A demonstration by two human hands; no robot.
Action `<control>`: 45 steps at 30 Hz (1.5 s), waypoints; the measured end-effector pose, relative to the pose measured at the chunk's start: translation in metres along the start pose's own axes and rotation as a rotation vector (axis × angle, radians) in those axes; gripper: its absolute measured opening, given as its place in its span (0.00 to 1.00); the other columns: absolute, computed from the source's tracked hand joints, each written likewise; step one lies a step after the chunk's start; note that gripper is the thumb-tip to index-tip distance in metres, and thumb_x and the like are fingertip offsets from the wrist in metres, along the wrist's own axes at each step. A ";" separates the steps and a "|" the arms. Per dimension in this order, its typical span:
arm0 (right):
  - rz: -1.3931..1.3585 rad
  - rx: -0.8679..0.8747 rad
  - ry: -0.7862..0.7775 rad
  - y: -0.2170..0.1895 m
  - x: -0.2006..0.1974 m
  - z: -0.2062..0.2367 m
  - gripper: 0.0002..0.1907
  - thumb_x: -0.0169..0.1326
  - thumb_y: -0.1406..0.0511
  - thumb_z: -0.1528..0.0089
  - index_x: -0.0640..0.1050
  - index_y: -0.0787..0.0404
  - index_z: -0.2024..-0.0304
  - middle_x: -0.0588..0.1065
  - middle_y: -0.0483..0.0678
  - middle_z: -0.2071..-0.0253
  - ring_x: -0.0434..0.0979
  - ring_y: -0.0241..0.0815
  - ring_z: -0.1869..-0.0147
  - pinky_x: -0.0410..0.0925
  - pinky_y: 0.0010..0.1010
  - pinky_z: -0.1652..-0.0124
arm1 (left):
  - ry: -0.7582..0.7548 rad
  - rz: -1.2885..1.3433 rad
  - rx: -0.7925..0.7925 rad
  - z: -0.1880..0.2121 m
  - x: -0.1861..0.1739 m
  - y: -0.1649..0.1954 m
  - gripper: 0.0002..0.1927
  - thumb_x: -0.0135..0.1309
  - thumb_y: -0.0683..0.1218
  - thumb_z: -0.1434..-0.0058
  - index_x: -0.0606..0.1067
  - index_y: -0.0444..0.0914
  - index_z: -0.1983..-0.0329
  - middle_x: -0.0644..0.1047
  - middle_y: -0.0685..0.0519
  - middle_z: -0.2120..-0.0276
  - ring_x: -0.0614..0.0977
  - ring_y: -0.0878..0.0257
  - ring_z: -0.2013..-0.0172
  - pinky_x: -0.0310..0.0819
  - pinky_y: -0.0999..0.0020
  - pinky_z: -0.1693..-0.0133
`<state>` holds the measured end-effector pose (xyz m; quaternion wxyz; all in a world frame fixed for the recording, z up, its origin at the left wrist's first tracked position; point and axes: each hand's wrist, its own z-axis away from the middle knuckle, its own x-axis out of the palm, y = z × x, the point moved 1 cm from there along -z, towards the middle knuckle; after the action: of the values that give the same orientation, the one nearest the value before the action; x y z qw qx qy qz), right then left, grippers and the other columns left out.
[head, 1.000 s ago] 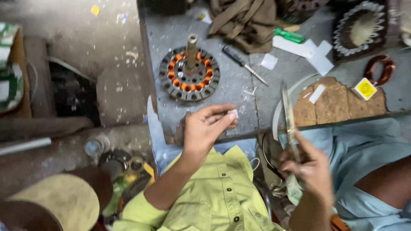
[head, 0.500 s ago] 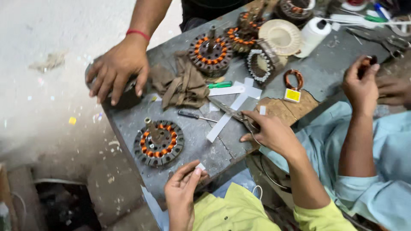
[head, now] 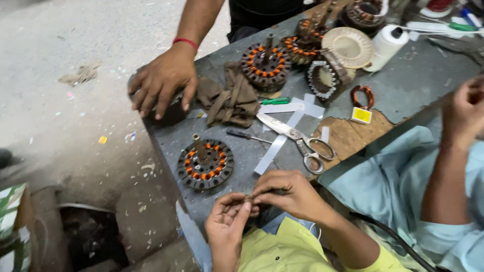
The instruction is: The person cuts small strips of white insulating material using scissors and inserts them into the slots of a motor stator. They repeatedly pick up the stator, place it on the workbench, and use a screwdriver to press the insulation into place.
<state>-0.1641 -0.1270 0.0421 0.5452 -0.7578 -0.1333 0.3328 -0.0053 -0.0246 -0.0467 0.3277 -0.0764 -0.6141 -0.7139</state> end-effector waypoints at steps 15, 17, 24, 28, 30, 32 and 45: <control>0.294 -0.188 0.278 -0.009 0.095 -0.048 0.09 0.60 0.76 0.40 0.81 0.63 0.57 0.81 0.51 0.55 0.84 0.45 0.52 0.74 0.29 0.52 | 0.326 -0.750 0.630 -0.001 -0.037 0.077 0.14 0.53 0.37 0.31 0.74 0.35 0.42 0.82 0.48 0.51 0.85 0.61 0.53 0.80 0.69 0.50; 0.320 -0.170 0.350 -0.004 0.099 -0.049 0.07 0.60 0.76 0.38 0.80 0.64 0.57 0.81 0.52 0.54 0.84 0.45 0.51 0.74 0.30 0.51 | 0.416 -0.852 0.707 -0.023 -0.050 0.089 0.14 0.52 0.41 0.28 0.73 0.36 0.41 0.80 0.46 0.47 0.84 0.60 0.51 0.80 0.68 0.49; 0.277 0.082 0.287 0.010 0.088 -0.038 0.07 0.61 0.72 0.38 0.82 0.63 0.57 0.82 0.51 0.58 0.84 0.43 0.56 0.74 0.30 0.58 | 0.033 -0.411 0.199 -0.124 -0.087 0.094 0.28 0.52 0.52 0.28 0.66 0.29 0.33 0.78 0.44 0.43 0.79 0.64 0.45 0.70 0.70 0.43; 0.277 0.078 0.292 0.009 0.070 -0.016 0.07 0.62 0.70 0.39 0.83 0.61 0.57 0.83 0.49 0.58 0.85 0.40 0.56 0.74 0.28 0.56 | -0.121 -0.187 0.065 -0.124 -0.074 0.081 0.25 0.51 0.52 0.27 0.75 0.24 0.41 0.80 0.47 0.49 0.79 0.64 0.50 0.71 0.69 0.45; 0.298 0.014 0.341 0.007 0.059 -0.002 0.08 0.63 0.71 0.39 0.83 0.62 0.56 0.83 0.49 0.57 0.84 0.40 0.54 0.74 0.29 0.53 | -0.028 -0.301 0.169 -0.109 -0.065 0.082 0.23 0.52 0.51 0.29 0.76 0.27 0.42 0.81 0.49 0.51 0.79 0.65 0.51 0.72 0.69 0.45; 0.326 -0.041 0.392 0.008 0.049 0.010 0.10 0.63 0.73 0.39 0.83 0.63 0.55 0.82 0.51 0.55 0.83 0.42 0.51 0.74 0.30 0.51 | -0.008 -0.318 0.221 -0.082 -0.059 0.084 0.22 0.52 0.50 0.28 0.76 0.29 0.40 0.81 0.49 0.50 0.79 0.65 0.51 0.73 0.69 0.45; 0.431 -0.449 0.355 0.001 0.061 0.022 0.15 0.68 0.77 0.47 0.83 0.65 0.58 0.79 0.58 0.55 0.83 0.55 0.52 0.76 0.38 0.52 | -0.294 -0.792 0.487 0.005 -0.037 0.093 0.20 0.56 0.45 0.29 0.75 0.34 0.36 0.80 0.45 0.42 0.80 0.52 0.42 0.71 0.59 0.33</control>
<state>-0.1330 -0.0766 0.0157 0.2969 -0.9155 0.0567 0.2656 0.0744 -0.0094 0.0124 -0.0509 0.1418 -0.7849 -0.6010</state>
